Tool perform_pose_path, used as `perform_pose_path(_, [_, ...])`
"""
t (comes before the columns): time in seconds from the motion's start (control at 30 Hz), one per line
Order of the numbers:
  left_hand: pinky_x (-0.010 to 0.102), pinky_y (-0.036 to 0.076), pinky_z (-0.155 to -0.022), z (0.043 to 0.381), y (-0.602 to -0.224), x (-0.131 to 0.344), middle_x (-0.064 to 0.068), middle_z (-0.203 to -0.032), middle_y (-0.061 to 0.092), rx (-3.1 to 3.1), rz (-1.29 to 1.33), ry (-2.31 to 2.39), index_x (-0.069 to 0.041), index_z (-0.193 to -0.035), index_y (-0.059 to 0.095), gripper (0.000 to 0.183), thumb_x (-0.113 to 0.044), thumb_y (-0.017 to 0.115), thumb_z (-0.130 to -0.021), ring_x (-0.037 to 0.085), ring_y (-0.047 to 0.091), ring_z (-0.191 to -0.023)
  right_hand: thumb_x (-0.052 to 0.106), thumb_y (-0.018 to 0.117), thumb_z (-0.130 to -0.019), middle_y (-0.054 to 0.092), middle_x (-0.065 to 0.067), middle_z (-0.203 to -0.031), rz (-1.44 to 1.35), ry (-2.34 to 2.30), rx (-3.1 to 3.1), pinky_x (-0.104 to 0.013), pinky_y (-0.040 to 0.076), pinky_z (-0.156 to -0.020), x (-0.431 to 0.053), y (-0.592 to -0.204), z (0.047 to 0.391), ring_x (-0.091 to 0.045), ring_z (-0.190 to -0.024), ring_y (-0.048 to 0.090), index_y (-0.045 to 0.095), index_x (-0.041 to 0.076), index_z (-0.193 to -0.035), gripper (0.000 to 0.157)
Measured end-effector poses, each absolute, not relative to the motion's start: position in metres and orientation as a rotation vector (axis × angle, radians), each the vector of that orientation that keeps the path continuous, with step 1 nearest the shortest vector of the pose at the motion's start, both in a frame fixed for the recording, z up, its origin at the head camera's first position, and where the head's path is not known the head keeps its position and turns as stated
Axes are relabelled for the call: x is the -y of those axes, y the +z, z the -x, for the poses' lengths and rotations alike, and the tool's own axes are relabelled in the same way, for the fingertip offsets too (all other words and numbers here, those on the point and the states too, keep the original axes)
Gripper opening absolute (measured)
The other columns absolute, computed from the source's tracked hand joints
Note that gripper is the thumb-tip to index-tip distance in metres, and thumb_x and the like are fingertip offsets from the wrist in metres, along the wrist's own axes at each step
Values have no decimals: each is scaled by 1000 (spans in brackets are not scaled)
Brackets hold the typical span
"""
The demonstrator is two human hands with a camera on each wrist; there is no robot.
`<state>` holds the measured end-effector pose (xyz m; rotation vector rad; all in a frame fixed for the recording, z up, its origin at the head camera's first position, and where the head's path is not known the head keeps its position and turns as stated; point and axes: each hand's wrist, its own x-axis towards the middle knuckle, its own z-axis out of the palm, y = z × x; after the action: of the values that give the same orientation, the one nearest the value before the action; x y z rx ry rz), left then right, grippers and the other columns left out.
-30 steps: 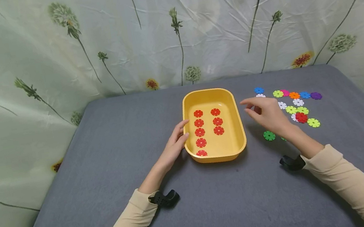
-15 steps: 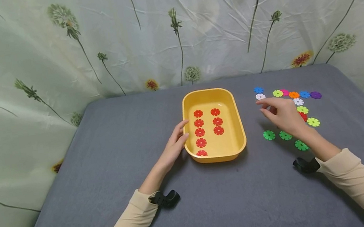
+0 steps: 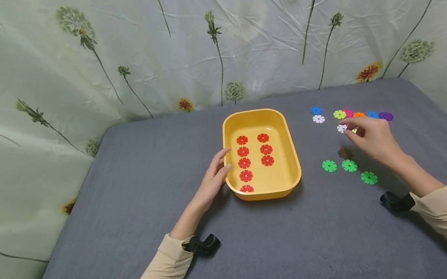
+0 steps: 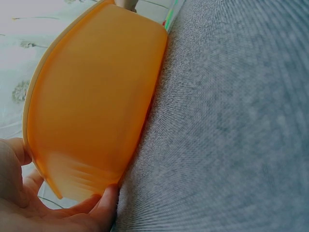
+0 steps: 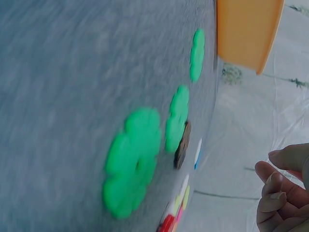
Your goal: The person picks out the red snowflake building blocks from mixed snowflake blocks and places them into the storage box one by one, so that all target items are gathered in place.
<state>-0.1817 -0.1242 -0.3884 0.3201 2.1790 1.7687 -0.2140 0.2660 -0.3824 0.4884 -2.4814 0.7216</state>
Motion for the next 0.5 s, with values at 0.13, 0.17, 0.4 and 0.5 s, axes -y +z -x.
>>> perform_pose_path(0.13, [38, 38, -101, 181, -388, 124, 25, -143, 35, -2185, -323, 1763, -17, -148, 23, 49, -20, 37, -101, 35, 45, -126, -5, 66, -78, 68, -18, -75, -465, 728, 2503, -11, 29, -48, -273, -381, 214, 5, -54, 36, 69, 1, -100, 22])
perform_pose_path(0.17, [38, 38, -101, 181, -388, 124, 25, -142, 36, -2187, -322, 1762, -17, -148, 23, 49, -20, 37, -101, 35, 45, -126, -5, 66, -79, 68, -18, -74, -462, 729, 2505, -11, 28, -47, -275, -381, 214, 5, -53, 36, 69, 1, -99, 22])
perform_pose_path(0.4, [43, 37, -103, 180, -386, 124, 25, -143, 35, -2194, -319, 1748, -18, -148, 22, 49, -21, 37, -101, 36, 43, -128, -5, 65, -78, 68, -19, -74, -420, 676, 2518, -14, 30, -49, -286, -382, 214, 13, -53, 35, 69, 0, -97, 20])
perform_pose_path(0.5, [44, 37, -104, 180, -387, 124, 24, -143, 35, -2190, -317, 1752, -18, -148, 22, 49, -21, 37, -101, 36, 43, -128, -3, 65, -78, 68, -20, -77, -394, 641, 2569, -17, 32, -51, -292, -382, 214, 13, -55, 34, 68, -2, -97, 19])
